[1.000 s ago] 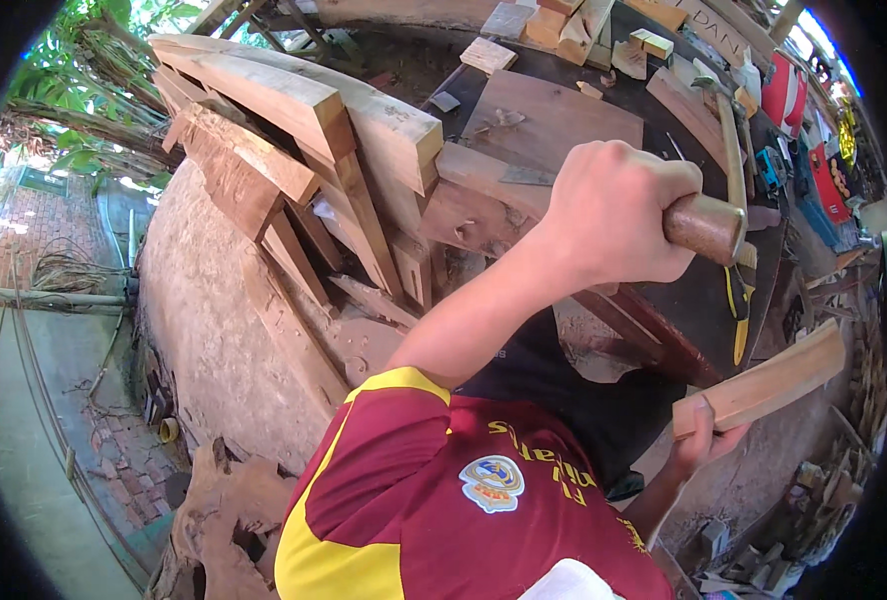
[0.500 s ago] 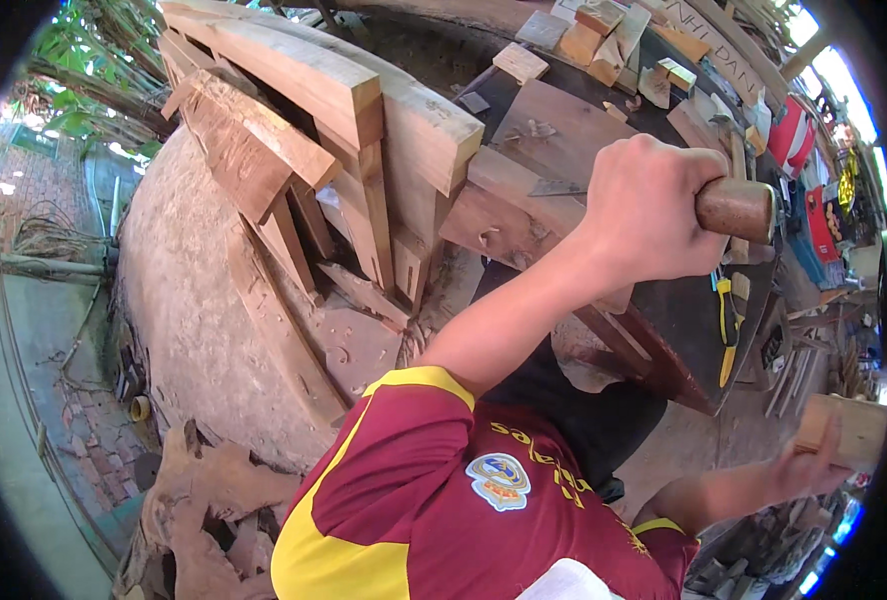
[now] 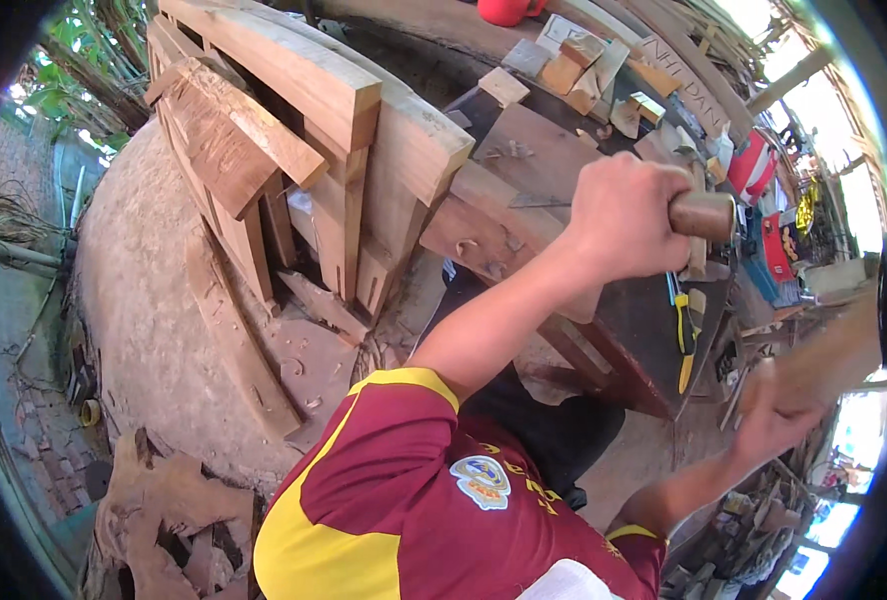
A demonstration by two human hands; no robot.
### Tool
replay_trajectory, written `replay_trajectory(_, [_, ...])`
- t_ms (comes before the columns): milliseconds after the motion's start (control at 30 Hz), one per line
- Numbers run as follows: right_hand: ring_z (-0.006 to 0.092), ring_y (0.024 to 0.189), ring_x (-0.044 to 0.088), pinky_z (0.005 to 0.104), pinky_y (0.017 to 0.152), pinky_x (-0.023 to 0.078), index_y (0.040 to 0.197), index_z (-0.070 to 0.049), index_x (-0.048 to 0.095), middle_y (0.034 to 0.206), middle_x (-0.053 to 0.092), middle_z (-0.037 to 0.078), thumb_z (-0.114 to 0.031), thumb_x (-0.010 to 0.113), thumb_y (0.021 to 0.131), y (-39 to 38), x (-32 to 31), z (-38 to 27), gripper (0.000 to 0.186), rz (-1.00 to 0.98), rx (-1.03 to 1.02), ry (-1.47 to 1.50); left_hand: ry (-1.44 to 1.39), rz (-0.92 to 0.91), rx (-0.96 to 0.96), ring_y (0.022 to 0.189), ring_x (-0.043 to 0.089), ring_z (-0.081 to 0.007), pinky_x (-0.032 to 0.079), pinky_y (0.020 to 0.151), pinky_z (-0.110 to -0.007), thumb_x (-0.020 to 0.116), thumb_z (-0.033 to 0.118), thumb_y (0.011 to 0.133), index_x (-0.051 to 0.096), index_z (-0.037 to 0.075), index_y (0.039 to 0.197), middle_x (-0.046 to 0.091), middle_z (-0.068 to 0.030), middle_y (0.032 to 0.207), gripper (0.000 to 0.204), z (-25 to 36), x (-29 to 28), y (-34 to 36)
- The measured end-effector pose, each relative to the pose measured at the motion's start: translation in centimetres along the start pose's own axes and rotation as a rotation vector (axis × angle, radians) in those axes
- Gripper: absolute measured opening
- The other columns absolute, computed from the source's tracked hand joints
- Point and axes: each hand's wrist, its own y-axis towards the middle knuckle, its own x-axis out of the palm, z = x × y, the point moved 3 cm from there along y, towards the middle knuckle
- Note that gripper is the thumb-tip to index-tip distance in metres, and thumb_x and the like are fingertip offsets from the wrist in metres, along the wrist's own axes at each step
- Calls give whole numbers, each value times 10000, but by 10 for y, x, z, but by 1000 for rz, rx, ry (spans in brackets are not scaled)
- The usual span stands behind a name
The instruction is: The person uses a wooden mallet and a chisel to carve and shape a small rectangular block of wood. They repeatedly strike the chisel to remove material, then switch to a brush to sweep away wood shavings. The person continues to refine the wood block's edges and surfaces using the chisel and mallet throughout the clip.
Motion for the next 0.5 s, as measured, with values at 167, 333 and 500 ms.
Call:
replay_trajectory(167, [307,1045,610,462,899,495,1269,42,475,1193,581,193,-113,832,681,-29,49,1,706,323,220,262,2,-2,-14,653,610,-378,497,606,-429,683,192,549,673,106,727,592,-151,619,198,-2,-4,1])
replay_trajectory(333, [333,1141,573,453,1007,432,1352,63,417,1305,537,247,-98,801,660,-36,59,-19,808,-220,-94,54,25,-31,-24,650,614,-375,509,619,-433,687,218,555,674,117,726,602,-144,621,199,-2,0,0])
replay_trajectory(500, [327,1149,553,445,1012,428,1367,60,408,1277,545,225,-28,765,685,-25,12,14,775,328,385,584,70,-67,12,640,623,-360,512,611,-433,683,237,561,672,138,717,611,-126,623,185,-1,9,-6])
